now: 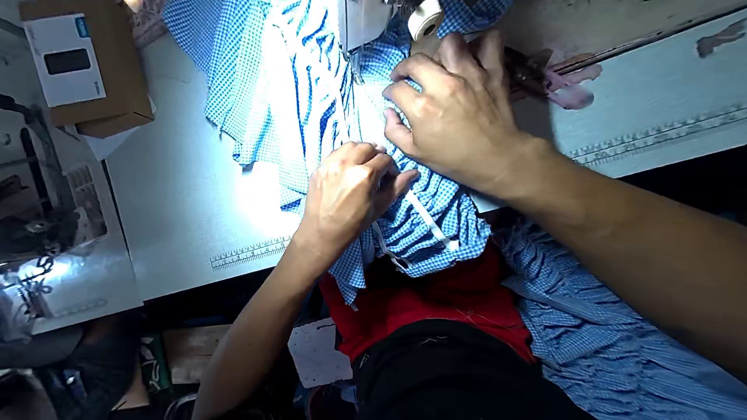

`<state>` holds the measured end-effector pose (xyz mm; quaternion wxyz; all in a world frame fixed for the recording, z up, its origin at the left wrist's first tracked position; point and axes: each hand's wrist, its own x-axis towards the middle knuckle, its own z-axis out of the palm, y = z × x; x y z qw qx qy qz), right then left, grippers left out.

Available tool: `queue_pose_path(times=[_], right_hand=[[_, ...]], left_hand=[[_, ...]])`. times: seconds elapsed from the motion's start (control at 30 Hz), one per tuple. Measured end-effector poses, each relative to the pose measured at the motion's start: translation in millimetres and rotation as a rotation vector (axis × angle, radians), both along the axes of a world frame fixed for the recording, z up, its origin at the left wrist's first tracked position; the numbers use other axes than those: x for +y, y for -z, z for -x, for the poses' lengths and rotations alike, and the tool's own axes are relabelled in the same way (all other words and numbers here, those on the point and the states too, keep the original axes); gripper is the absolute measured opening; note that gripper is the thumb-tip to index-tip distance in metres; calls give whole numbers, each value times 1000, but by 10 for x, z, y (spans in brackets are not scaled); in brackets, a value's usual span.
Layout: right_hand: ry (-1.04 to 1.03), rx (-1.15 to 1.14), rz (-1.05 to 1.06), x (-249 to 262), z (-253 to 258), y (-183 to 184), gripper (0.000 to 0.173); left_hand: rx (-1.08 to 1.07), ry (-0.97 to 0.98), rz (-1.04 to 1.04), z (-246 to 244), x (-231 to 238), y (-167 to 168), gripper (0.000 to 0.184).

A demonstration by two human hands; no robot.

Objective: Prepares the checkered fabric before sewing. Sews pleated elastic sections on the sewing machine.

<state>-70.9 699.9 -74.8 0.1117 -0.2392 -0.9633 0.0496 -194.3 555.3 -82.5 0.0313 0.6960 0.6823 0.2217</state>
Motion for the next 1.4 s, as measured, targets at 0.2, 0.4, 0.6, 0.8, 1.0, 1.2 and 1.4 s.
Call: queue_pose_path(times=[0.2,0.4,0.6,0.8,1.0,1.2,1.4], right_hand=[[-35,12,-15,-27,53,-20,26],[1,-44,21,-31,61,-80,31],[-6,-23,27,17,27,-15,41],[-36,30,0,4,-12,11,36],[0,-26,13,55,33,2,36],[-36,61,-67,-96,39,-17,27],[35,32,80,-123,-157,52,34]], left_hand=[[9,10,24,-9,4,-2,26],[11,10,21,9,10,-1,25],[14,20,-5,34,31,13,22],[16,15,7,32,29,-9,24],[24,33,-14,62,54,2,24],[39,29,-37,88,34,45,24],[31,286,8,1142,-60,163,49]])
